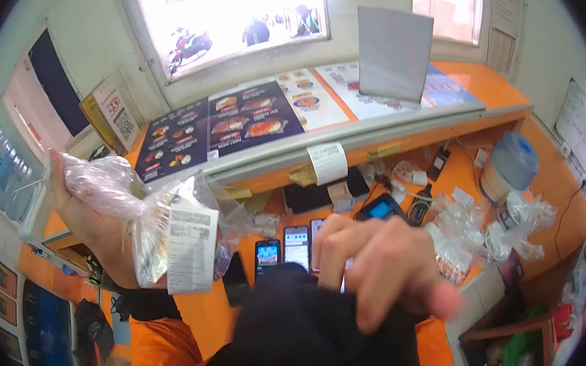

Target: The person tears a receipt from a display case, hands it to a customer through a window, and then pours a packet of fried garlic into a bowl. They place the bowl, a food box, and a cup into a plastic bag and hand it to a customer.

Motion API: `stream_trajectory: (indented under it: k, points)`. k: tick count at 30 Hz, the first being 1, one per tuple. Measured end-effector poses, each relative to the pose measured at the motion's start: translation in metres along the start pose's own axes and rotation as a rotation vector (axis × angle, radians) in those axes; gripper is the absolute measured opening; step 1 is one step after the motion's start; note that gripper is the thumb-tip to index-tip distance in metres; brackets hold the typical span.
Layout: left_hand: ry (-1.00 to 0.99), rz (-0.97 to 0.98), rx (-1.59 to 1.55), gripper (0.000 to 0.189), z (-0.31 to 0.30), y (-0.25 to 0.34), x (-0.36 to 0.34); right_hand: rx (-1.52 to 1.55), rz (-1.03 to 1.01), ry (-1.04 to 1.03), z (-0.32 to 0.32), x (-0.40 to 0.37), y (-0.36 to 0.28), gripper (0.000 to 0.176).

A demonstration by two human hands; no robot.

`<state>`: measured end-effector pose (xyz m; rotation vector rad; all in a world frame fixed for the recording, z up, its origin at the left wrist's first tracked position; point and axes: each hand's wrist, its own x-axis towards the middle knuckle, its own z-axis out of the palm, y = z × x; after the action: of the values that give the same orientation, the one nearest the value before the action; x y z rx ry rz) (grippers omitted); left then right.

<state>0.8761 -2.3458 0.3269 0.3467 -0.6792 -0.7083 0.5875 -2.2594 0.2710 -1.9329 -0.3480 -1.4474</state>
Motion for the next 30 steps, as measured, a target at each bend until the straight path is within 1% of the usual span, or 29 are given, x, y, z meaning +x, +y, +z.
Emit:
stream_trajectory:
  k: [1,2,3,4,5,6,7,8,10,12,13,14,16,17,18,20,23,26,28,30]
  points:
    - [0.007,0.022,0.005,0.026,0.003,0.000,-0.001,0.021,0.088,0.048,-0.009,-0.004,0.004,0.060]
    - [-0.071,0.068,0.044,0.022,-0.005,-0.002,0.004,-0.096,0.151,0.219,-0.007,-0.012,0.009,0.054]
    - [-0.079,0.101,0.060,0.020,-0.004,0.000,0.004,-0.213,0.293,0.265,-0.006,-0.005,0.005,0.041]
    - [-0.085,0.131,0.080,0.019,-0.001,0.000,-0.001,-0.339,0.421,0.254,-0.007,0.004,0.004,0.034]
    - [-0.089,0.158,0.104,0.018,0.003,0.000,-0.006,-0.465,0.549,0.245,-0.008,0.013,0.006,0.032]
    - [-0.149,0.184,0.102,0.014,0.005,0.001,-0.013,-0.523,0.599,0.208,-0.007,0.023,0.011,0.036]
    - [-0.197,0.169,0.117,0.013,0.005,-0.002,-0.016,-0.568,0.650,0.164,-0.004,0.034,0.021,0.042]
    - [-0.237,0.136,0.099,0.015,0.007,-0.007,-0.030,-0.642,0.689,0.109,0.000,0.042,0.033,0.049]
    - [-0.420,0.002,0.317,0.027,0.010,-0.005,-0.047,-0.815,0.740,-0.037,0.013,0.057,0.051,0.062]
    - [-0.427,0.158,0.316,0.040,0.013,-0.028,-0.049,-0.856,0.781,-0.110,0.024,0.070,0.076,0.068]
    - [-0.561,0.188,0.474,0.038,0.017,-0.018,-0.050,-0.824,0.837,-0.071,0.026,0.066,0.085,0.067]
    - [-0.643,0.192,0.442,0.033,0.018,-0.017,-0.049,-0.833,0.762,-0.081,0.021,0.057,0.094,0.063]
    - [-0.577,0.389,0.475,0.031,0.013,-0.025,-0.052,-0.931,0.688,-0.011,0.009,0.030,0.096,0.050]
    - [-0.582,0.424,0.468,0.031,0.009,-0.029,-0.054,-1.023,0.682,0.052,0.002,0.017,0.090,0.042]
    - [-0.596,0.462,0.457,0.031,0.003,-0.028,-0.057,-1.058,0.733,-0.018,-0.023,0.007,0.085,0.044]
    - [-0.816,0.339,0.603,0.036,-0.017,-0.006,-0.066,-1.111,0.752,-0.052,-0.048,0.000,0.084,0.043]
    - [-0.654,0.664,0.660,0.036,-0.062,0.022,-0.082,-1.154,0.759,-0.056,-0.063,0.001,0.098,0.042]
    - [-0.515,0.173,0.505,0.032,-0.135,0.030,-0.098,-1.169,0.737,-0.036,-0.065,0.010,0.116,0.041]
    - [-0.217,0.007,0.676,0.025,-0.195,0.018,-0.118,-1.158,0.716,-0.020,-0.064,0.017,0.130,0.040]
    - [0.048,-0.104,0.818,0.025,-0.258,0.006,-0.150,-1.143,0.693,-0.019,-0.059,0.027,0.146,0.039]
